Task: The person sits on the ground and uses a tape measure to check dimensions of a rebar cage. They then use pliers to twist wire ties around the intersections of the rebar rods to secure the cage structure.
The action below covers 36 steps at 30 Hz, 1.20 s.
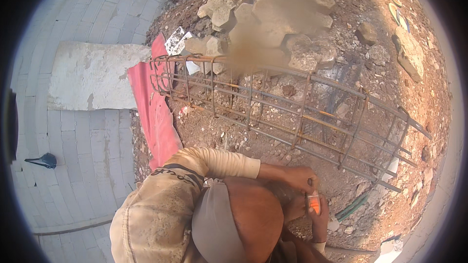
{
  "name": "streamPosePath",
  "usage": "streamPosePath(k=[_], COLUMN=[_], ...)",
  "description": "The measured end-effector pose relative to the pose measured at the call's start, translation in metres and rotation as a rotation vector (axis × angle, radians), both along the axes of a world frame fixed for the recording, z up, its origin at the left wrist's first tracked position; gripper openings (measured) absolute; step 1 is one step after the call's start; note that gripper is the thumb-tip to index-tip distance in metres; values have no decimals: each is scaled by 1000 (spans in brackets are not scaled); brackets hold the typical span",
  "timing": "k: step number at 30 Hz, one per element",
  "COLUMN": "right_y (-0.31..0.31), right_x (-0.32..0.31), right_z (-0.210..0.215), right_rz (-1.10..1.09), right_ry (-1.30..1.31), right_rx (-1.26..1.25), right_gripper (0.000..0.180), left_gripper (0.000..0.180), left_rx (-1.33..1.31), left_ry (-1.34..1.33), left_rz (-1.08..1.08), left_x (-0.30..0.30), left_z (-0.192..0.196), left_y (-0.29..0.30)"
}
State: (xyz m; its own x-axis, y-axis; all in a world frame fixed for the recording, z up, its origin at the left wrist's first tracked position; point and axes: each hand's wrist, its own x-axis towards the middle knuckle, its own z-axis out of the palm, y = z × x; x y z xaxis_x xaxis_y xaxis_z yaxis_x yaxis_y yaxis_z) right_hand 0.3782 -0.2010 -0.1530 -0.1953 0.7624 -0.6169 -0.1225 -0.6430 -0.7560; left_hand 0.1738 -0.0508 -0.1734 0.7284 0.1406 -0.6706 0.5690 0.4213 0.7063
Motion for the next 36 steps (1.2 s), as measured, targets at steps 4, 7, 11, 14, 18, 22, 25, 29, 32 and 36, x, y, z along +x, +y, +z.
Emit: streamPosePath(k=[4,7,11,14,18,22,25,29,32,36], right_y=[29,48,30,25,54,102,127,159,171,187], right_x=[-14,8,77,134,168,96,35,-22,-45,-55], right_z=[11,38,48,74,82,118,134,137,141,141], right_rz=[258,374,428,424,496,622,709,751,727,701], right_ry=[-123,-222,-399,-369,-226,-512,-793,-812,-794,-816], right_rx=[169,106,181,-25,-2,227,449,578,660,733], right_gripper=[66,72,72,72,69,64,66,66,65,64], left_gripper=[29,21,12,15,18,24,23,24,23,22], left_rx=[33,-26,117,465,716,631,470,467,534,570], left_ry=[-38,-4,-193,-212,-34,75,166,188,106,162], left_rz=[73,391,1148,1574,2057,2142,2155,2343,2409,2388], left_x=[-35,-81,-244,-450,-648,-571,-449,-439,-477,-476], left_z=[-7,48,102,141,162,46,20,-2,3,4], left_y=[-1,29,123,162,109,116,133,118,119,133])
